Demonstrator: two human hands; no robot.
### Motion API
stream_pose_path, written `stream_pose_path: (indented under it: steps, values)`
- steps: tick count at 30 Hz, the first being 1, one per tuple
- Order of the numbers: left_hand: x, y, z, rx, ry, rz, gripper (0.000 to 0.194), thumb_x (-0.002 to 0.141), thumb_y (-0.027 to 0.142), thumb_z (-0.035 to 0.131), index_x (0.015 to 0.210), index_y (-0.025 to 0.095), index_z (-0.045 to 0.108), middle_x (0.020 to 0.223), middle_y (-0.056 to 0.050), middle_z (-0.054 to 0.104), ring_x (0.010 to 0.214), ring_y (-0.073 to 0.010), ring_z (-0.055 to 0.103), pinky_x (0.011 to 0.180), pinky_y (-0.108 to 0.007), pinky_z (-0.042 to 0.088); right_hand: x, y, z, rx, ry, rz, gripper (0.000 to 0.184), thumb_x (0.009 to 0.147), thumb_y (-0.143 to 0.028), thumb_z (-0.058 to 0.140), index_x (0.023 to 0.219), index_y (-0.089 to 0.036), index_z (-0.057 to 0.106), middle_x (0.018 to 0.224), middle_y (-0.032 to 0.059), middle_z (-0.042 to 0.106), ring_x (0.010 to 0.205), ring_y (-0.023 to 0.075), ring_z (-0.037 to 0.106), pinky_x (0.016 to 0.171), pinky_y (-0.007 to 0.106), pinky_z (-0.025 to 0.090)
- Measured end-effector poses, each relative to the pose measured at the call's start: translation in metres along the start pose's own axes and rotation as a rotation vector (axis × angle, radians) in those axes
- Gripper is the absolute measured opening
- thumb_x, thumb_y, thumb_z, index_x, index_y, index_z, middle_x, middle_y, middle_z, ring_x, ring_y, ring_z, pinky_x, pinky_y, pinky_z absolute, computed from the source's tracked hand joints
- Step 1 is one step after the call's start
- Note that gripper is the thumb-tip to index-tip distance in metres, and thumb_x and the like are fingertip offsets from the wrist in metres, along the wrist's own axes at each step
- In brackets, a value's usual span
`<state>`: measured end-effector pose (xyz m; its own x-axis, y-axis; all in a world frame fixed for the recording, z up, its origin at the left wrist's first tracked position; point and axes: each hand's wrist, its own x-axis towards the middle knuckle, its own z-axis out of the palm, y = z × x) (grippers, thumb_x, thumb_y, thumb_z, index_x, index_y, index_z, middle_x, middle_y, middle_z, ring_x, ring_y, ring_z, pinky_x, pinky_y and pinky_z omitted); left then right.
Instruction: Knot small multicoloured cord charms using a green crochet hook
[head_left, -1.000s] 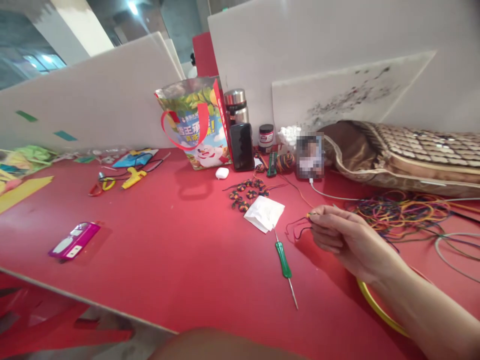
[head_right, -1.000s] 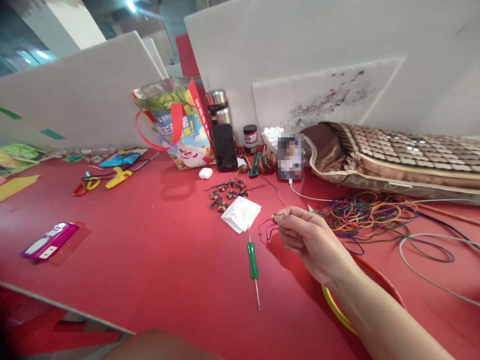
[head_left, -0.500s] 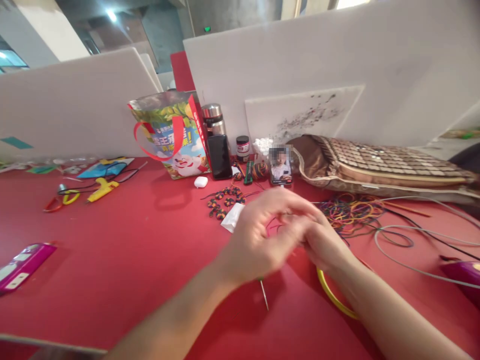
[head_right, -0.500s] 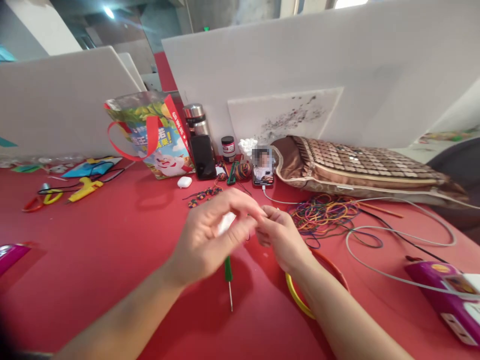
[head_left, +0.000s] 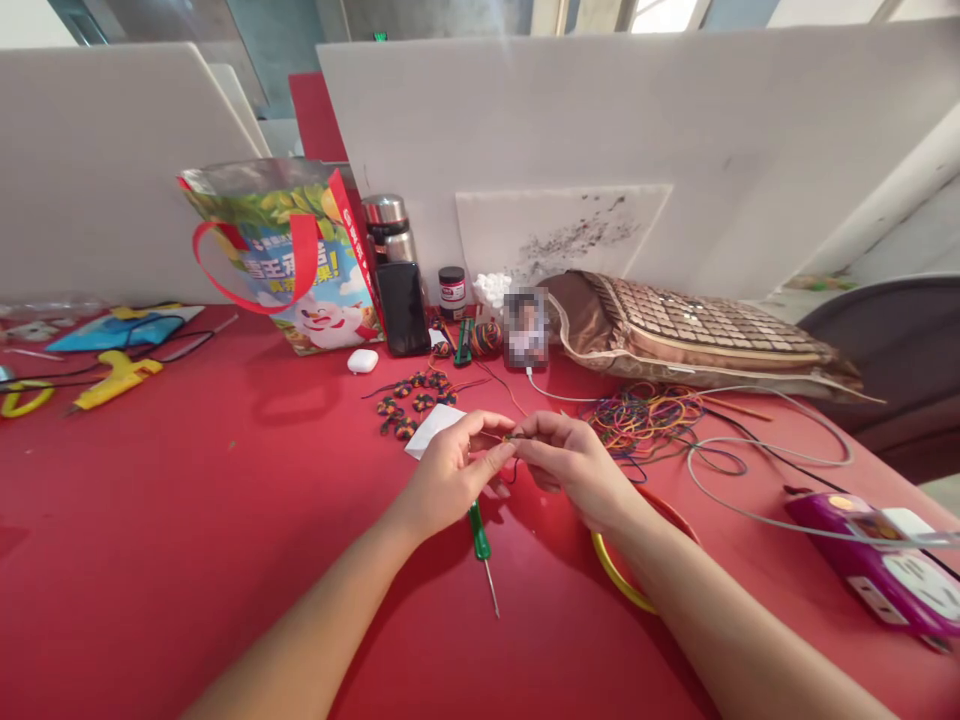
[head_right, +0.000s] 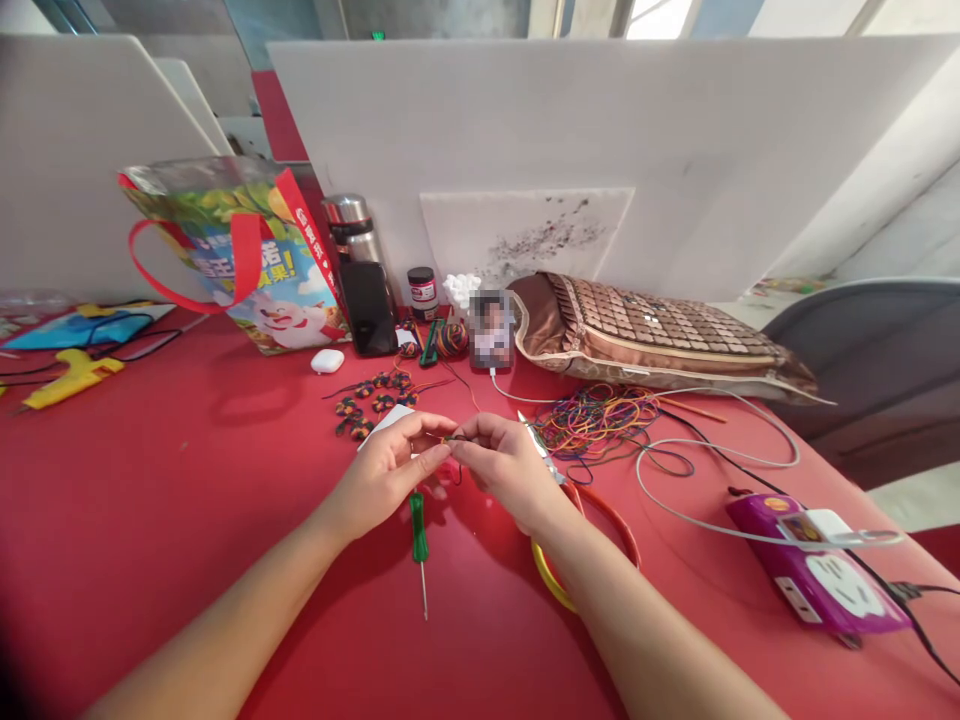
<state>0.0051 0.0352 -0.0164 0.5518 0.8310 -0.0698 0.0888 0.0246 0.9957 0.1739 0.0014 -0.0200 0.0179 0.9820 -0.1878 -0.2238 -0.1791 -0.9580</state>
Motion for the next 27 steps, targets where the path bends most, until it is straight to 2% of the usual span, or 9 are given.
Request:
stream_pose_path:
  steps: [6,10,13,17,23,27]
  values:
    - [0.0003,-0.0028,-0.0043,-0.127,0.031,0.045,0.030,0.088,0.038,0.077,0.107,0.017,0.066,0.091,-0.004,0.073,0.070,-0.0151,0.071,0.071,-0.031,0.061,-0.0015,-0.0018,0.0004,0.005,-0.020,-0.002,0.037,0.063,-0.045,0.089,0.071,-0.017,0.065,0.051,-0.0073,0.051,0.041,0.0041,0.031,0.044,0.024,0.017]
    - [0.0010,-0.0025,-0.0020,-0.169,0.063,0.003,0.028,0.082,0.031,0.080,0.101,0.017,0.064,0.085,-0.004,0.072,0.069,-0.0164,0.070,0.058,-0.027,0.057,-0.0022,-0.0032,-0.0002,0.038,-0.028,0.015,0.040,0.062,-0.046,0.091,0.069,-0.017,0.064,0.054,-0.0055,0.055,0.042,0.0035,0.031,0.045,0.024,0.016]
    - [0.0014,-0.0019,-0.0005,-0.156,0.088,0.017,0.024,0.083,0.029,0.078,0.097,0.017,0.062,0.074,-0.001,0.069,0.059,-0.0143,0.065,0.051,-0.024,0.050,-0.0024,-0.0025,-0.0007,0.046,-0.044,0.019,0.040,0.063,-0.046,0.092,0.071,-0.017,0.066,0.053,-0.0058,0.053,0.042,0.0036,0.030,0.045,0.024,0.016]
    - [0.0003,-0.0005,0.0003,-0.181,0.153,0.069,0.024,0.083,0.031,0.079,0.092,0.019,0.061,0.073,0.001,0.066,0.053,-0.0102,0.059,0.050,-0.023,0.044,-0.0024,-0.0003,-0.0003,0.041,-0.050,0.016,0.040,0.065,-0.047,0.092,0.073,-0.017,0.068,0.053,-0.0061,0.051,0.043,0.0040,0.031,0.046,0.025,0.016]
    - [0.0015,-0.0003,0.0015,-0.150,0.163,0.104,0.029,0.077,0.039,0.088,0.088,0.017,0.073,0.068,0.001,0.066,0.059,-0.0120,0.059,0.060,-0.026,0.049,-0.0031,-0.0008,-0.0002,0.053,-0.037,0.015,0.045,0.060,-0.049,0.095,0.072,-0.017,0.066,0.052,-0.0073,0.049,0.043,0.0038,0.031,0.047,0.025,0.017]
    - [0.0031,-0.0007,0.0001,-0.145,0.199,0.095,0.026,0.075,0.038,0.089,0.084,0.017,0.076,0.071,0.000,0.069,0.059,-0.0117,0.059,0.062,-0.027,0.048,-0.0047,-0.0029,-0.0011,0.109,-0.075,0.026,0.040,0.065,-0.046,0.092,0.073,-0.016,0.067,0.051,-0.0091,0.043,0.044,0.0035,0.028,0.047,0.025,0.017]
